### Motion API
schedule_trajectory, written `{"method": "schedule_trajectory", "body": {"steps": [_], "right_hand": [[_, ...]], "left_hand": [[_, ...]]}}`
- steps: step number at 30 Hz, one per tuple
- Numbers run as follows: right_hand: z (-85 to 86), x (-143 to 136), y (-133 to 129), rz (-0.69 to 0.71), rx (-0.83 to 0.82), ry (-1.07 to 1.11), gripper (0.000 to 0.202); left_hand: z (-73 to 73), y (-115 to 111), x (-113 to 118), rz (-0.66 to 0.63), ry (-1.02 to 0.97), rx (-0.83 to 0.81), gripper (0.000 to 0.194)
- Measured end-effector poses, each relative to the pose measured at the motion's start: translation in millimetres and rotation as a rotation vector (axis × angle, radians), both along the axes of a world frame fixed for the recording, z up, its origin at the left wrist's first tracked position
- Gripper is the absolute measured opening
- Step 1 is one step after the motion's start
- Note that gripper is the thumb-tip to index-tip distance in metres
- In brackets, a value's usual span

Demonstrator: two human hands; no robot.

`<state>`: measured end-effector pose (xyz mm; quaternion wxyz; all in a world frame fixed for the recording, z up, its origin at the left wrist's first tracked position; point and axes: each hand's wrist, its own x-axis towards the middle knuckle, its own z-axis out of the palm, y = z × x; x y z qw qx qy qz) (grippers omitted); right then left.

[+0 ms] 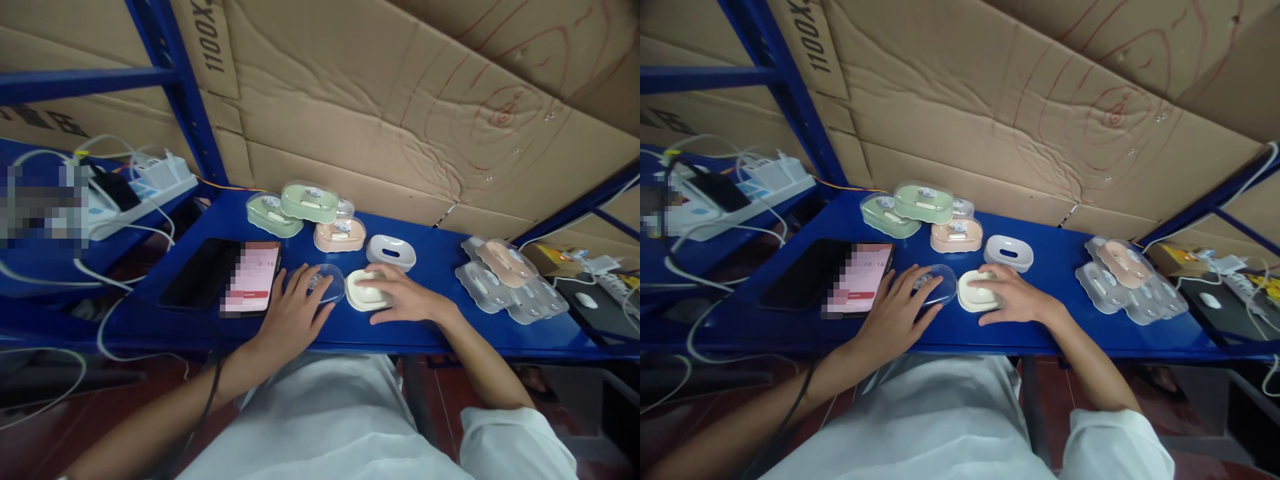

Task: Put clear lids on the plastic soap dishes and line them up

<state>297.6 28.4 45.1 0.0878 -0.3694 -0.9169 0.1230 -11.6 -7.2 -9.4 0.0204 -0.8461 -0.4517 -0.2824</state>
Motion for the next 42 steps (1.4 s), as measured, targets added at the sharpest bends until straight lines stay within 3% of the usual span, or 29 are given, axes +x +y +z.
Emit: {"method": "schedule_trajectory", "body": {"steps": [4, 7, 9, 12, 16, 20, 23, 25, 27, 30, 32, 35, 42], "right_hand": [[-7.3, 2, 5, 0.011, 0.020, 0.062, 0.059], [-10.9, 0, 9, 0.023, 0.102, 0.092, 0.066], [-9.6, 1, 12, 0.022, 0.141, 0.120, 0.060], [-3.6, 12, 18, -0.101, 0.219, 0.165, 0.045], [-1.4, 43, 31, -0.359, 0.325, 0.105, 0.044], [-6.0, 64, 40, -0.364, 0.260, 0.023, 0.039], [-3.5, 59, 38, -0.443, 0.407, 0.073, 0.038], [0.7, 45, 30, -0.406, 0.483, 0.143, 0.034], [3.8, 27, 20, -0.269, 0.495, 0.183, 0.028], [1.9, 2, 7, -0.043, 0.428, 0.128, 0.025], [-3.5, -9, 1, 0.024, 0.391, 0.037, 0.034], [-12.5, -12, 2, 0.018, 0.400, -0.083, 0.049], [-18.6, 0, 9, -0.052, 0.423, -0.043, 0.042]], "left_hand": [[1.2, 0, 1, 0.025, 0.010, -0.002, 0.043], [3.0, -1, 1, 0.048, 0.026, 0.026, 0.042], [4.2, -1, 1, 0.043, 0.037, 0.043, 0.044], [5.7, -2, 1, 0.013, 0.045, 0.046, 0.045], [7.4, -3, 1, -0.002, 0.050, 0.043, 0.042], [7.0, -3, 1, -0.020, 0.037, 0.022, 0.039], [6.2, -3, 1, -0.024, 0.031, -0.009, 0.040], [6.5, -3, 2, -0.024, 0.029, -0.020, 0.042], [7.7, -3, 2, -0.018, 0.031, -0.028, 0.045], [9.7, -4, 3, 0.016, 0.038, -0.040, 0.050], [9.6, -4, 4, 0.054, 0.047, -0.045, 0.050], [7.0, -4, 3, 0.057, 0.068, -0.049, 0.049], [5.5, -4, 2, 0.047, 0.042, -0.041, 0.046]]}}
